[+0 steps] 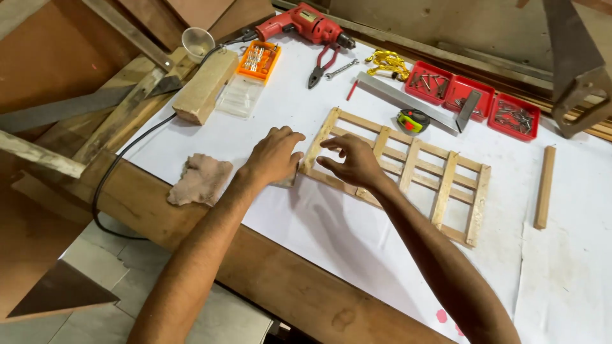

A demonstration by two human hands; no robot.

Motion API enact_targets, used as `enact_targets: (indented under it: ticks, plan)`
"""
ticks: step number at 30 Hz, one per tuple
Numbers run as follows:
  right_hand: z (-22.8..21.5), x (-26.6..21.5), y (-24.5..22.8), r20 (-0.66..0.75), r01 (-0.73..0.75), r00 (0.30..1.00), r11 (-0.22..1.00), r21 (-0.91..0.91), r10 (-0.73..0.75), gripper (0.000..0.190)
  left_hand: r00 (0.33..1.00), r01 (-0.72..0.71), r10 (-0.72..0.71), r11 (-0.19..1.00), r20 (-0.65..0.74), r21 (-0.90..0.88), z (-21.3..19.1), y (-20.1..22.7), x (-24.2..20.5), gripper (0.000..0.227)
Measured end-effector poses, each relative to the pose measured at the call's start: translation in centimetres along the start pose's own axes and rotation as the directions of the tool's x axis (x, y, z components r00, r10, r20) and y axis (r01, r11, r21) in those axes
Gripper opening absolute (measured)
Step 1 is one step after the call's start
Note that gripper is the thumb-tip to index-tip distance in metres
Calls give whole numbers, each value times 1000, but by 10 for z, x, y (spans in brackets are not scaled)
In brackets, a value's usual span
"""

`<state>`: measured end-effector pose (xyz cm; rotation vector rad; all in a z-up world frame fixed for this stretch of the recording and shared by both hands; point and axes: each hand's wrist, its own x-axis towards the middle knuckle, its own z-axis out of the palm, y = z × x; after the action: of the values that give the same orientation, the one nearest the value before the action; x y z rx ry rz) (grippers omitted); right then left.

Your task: The person measures a small wooden lattice frame and thin wood strips with a tape measure at a workbench, marks a strip using a sanding block, and sorts through a pile of wood strips to select pieces. They reposition the frame and measure additional strips one at a time.

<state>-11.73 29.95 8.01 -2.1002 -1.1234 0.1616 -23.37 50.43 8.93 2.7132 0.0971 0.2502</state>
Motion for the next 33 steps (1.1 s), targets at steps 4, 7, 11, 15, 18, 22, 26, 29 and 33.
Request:
enact_targets:
  ticks: [4,7,11,15,18,22,26,29,33]
  plan:
    - [31,13,1,19,74,997,991,-112,-73,40,986,88,-105,988,132,130,-5,-23,-7,57]
    - [44,20,5,52,60,997,981,-182,-51,41,930,155,-227,955,287,253,-4,-27,-12,73]
    - [43,25,-4,76,-17,997,979,-201,32,45,920,155,-247,942,305,296,-6,-31,-10,77]
    - [30,25,-14,47,42,998,999,-20,-41,62,966,118,-156,975,208,186,-19,-39,-2,55]
    - [12,26,-24,95,12,995,966,258,-38,64,975,77,-84,996,204,42,-58,-15,3,33]
    - [-22,12,-36,197,-122,980,822,556,12,55,985,-29,40,997,168,-67,-94,26,14,33]
    - [-54,-20,-27,111,-112,993,705,700,47,52,977,-196,210,957,43,-213,-90,70,32,40]
    - [-79,-50,-5,-31,-67,991,682,729,130,50,962,-259,272,911,-5,-319,-69,116,50,47]
    - [-120,-95,10,-163,-36,962,689,724,221,52,949,-261,315,797,6,-544,-34,171,77,48]
